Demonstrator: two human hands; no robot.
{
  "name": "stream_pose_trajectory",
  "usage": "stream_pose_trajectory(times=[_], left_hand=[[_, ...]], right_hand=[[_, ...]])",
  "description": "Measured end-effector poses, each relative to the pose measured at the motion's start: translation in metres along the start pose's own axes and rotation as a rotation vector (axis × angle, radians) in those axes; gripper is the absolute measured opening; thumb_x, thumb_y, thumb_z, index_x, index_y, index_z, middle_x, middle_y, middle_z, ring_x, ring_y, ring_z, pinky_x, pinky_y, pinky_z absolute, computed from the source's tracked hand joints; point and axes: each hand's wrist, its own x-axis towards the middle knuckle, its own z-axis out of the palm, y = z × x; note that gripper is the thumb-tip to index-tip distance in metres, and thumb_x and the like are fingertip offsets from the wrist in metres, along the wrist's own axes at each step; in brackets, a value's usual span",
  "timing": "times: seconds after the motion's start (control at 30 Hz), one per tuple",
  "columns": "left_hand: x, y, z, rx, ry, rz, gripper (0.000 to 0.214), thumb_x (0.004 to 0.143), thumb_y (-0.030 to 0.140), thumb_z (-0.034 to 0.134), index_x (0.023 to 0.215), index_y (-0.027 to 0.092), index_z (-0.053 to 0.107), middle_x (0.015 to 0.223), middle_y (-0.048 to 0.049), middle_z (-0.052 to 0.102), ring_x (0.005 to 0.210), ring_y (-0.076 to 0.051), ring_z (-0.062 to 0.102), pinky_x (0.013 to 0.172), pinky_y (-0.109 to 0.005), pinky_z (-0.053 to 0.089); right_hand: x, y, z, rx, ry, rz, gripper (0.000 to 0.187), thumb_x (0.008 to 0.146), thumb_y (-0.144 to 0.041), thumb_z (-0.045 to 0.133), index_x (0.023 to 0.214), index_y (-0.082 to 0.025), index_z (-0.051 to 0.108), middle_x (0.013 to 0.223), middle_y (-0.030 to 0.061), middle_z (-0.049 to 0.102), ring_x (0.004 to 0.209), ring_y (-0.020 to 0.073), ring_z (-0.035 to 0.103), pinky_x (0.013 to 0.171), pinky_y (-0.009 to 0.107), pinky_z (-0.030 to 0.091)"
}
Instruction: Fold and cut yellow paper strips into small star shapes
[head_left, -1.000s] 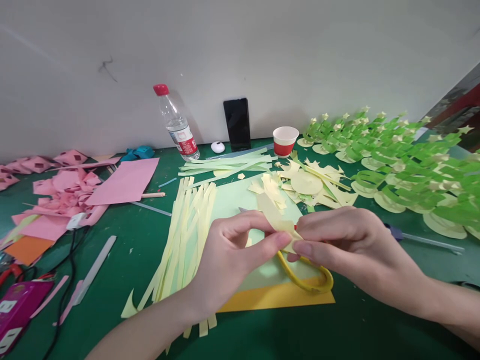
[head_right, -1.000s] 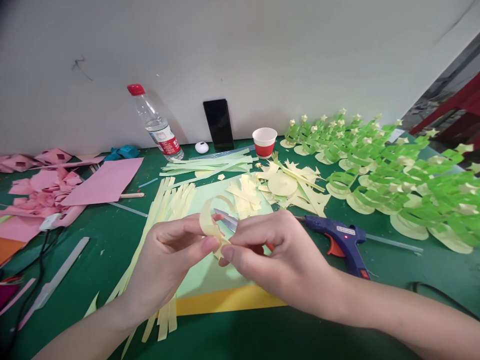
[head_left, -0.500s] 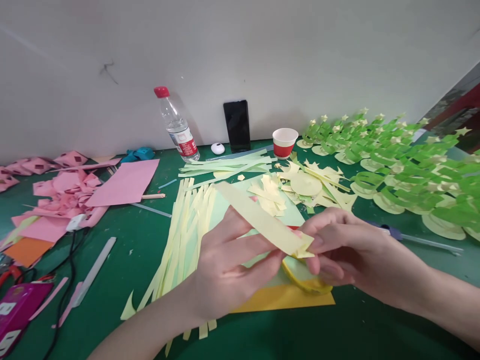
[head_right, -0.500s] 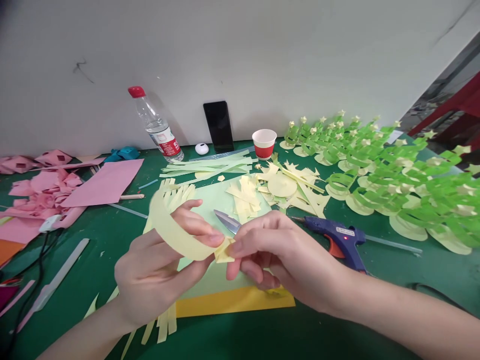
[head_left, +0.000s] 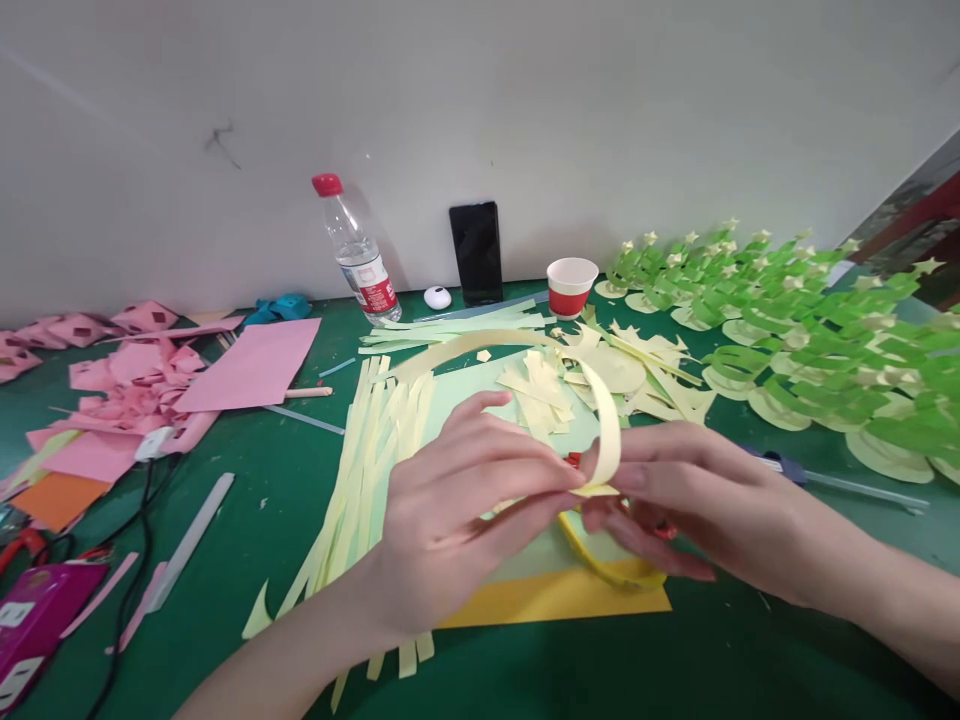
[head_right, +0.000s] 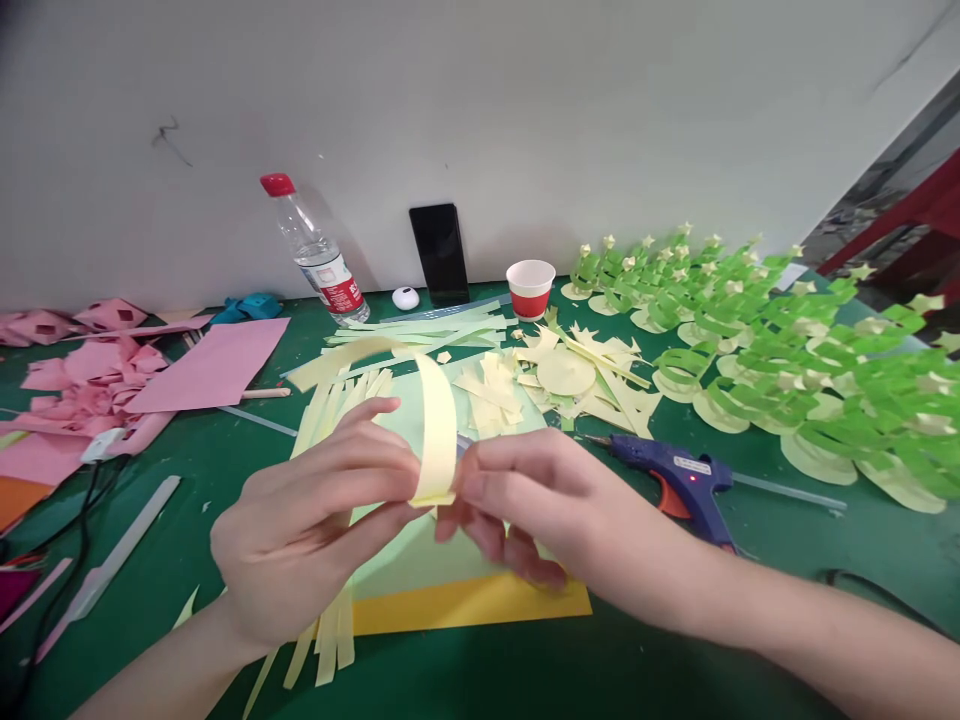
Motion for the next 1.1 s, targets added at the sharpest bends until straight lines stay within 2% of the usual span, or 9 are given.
stream_pose_trajectory(times=[0.1, 0.2, 0.33, 0.47, 0.57, 0.63, 0.87, 0.97, 1.1], left_hand=[[0.0, 0.002, 0.002, -0.084, 0.031, -0.113, 0.018, 0.071, 0.005, 0.068, 0.069, 0.023, 0.068, 0.07, 0.0028, 0.073, 0.062, -0.014, 0.064, 0.089, -0.035, 0.047], [-0.001, 0.004, 0.004, -0.187, 0.033, -0.242, 0.016, 0.071, 0.008, 0.07, 0.065, 0.023, 0.068, 0.066, 0.0037, 0.072, 0.058, -0.013, 0.062, 0.088, -0.035, 0.048], [-0.001, 0.007, 0.004, -0.305, -0.036, -0.441, 0.007, 0.072, 0.017, 0.071, 0.077, 0.023, 0.07, 0.069, 0.0033, 0.072, 0.067, -0.014, 0.064, 0.088, -0.031, 0.047], [0.001, 0.008, 0.002, -0.396, -0.178, -0.579, 0.013, 0.084, 0.03, 0.057, 0.091, 0.021, 0.064, 0.078, -0.0015, 0.07, 0.075, -0.017, 0.065, 0.073, -0.026, 0.05], [0.003, 0.008, 0.003, -0.329, -0.358, -0.57, 0.03, 0.09, 0.035, 0.042, 0.074, 0.018, 0.061, 0.071, -0.0031, 0.065, 0.066, -0.015, 0.06, 0.06, -0.023, 0.047], [0.003, 0.008, 0.004, -0.252, -0.405, -0.541, 0.032, 0.09, 0.033, 0.042, 0.065, 0.018, 0.056, 0.062, -0.0011, 0.059, 0.058, -0.013, 0.055, 0.053, -0.021, 0.043], [-0.001, 0.008, 0.006, -0.155, -0.353, -0.4, 0.03, 0.089, 0.024, 0.045, 0.06, 0.018, 0.049, 0.056, 0.0009, 0.051, 0.049, -0.01, 0.045, 0.044, -0.019, 0.036], [-0.003, 0.007, 0.005, -0.183, -0.36, -0.387, 0.029, 0.088, 0.023, 0.044, 0.06, 0.018, 0.051, 0.059, -0.0014, 0.054, 0.052, -0.012, 0.048, 0.046, -0.021, 0.038], [-0.003, 0.006, 0.005, -0.303, -0.343, -0.407, 0.033, 0.089, 0.022, 0.042, 0.058, 0.017, 0.053, 0.058, -0.0022, 0.054, 0.058, -0.014, 0.053, 0.054, -0.022, 0.043]], right_hand=[[-0.004, -0.001, 0.001, -0.415, 0.146, -0.277, 0.014, 0.083, -0.022, 0.049, 0.072, -0.018, 0.055, 0.064, -0.0001, 0.05, 0.055, 0.0102, 0.043, 0.046, 0.021, 0.034], [-0.005, -0.003, 0.0, -0.572, 0.155, -0.422, 0.011, 0.084, -0.021, 0.051, 0.075, -0.019, 0.056, 0.064, -0.0002, 0.052, 0.056, 0.0108, 0.045, 0.047, 0.021, 0.037], [-0.003, 0.0, 0.0, -0.542, 0.214, -0.469, 0.023, 0.085, -0.022, 0.051, 0.063, -0.018, 0.056, 0.054, -0.0015, 0.05, 0.05, 0.0091, 0.042, 0.043, 0.02, 0.033], [-0.001, 0.004, 0.001, -0.284, 0.243, -0.345, 0.026, 0.08, -0.029, 0.059, 0.057, -0.017, 0.056, 0.051, -0.0021, 0.052, 0.046, 0.0073, 0.041, 0.041, 0.018, 0.032], [0.001, 0.003, 0.002, -0.19, 0.219, -0.214, 0.029, 0.078, -0.036, 0.062, 0.057, -0.017, 0.059, 0.056, 0.0013, 0.061, 0.049, 0.0095, 0.048, 0.044, 0.019, 0.039], [0.002, 0.001, 0.003, -0.229, 0.213, -0.176, 0.03, 0.075, -0.04, 0.064, 0.057, -0.017, 0.06, 0.058, 0.0027, 0.063, 0.051, 0.0111, 0.05, 0.045, 0.021, 0.042], [0.006, -0.002, 0.005, -0.309, 0.269, -0.236, 0.024, 0.074, -0.035, 0.062, 0.059, -0.017, 0.06, 0.052, 0.0022, 0.057, 0.047, 0.0115, 0.048, 0.041, 0.022, 0.039], [0.005, 0.0, 0.007, -0.299, 0.287, -0.268, 0.015, 0.073, -0.026, 0.059, 0.062, -0.016, 0.061, 0.051, 0.001, 0.053, 0.046, 0.0113, 0.047, 0.041, 0.022, 0.039], [0.004, 0.002, 0.009, -0.273, 0.263, -0.253, 0.016, 0.073, -0.025, 0.057, 0.061, -0.016, 0.059, 0.051, 0.0015, 0.053, 0.046, 0.0125, 0.049, 0.044, 0.025, 0.043]])
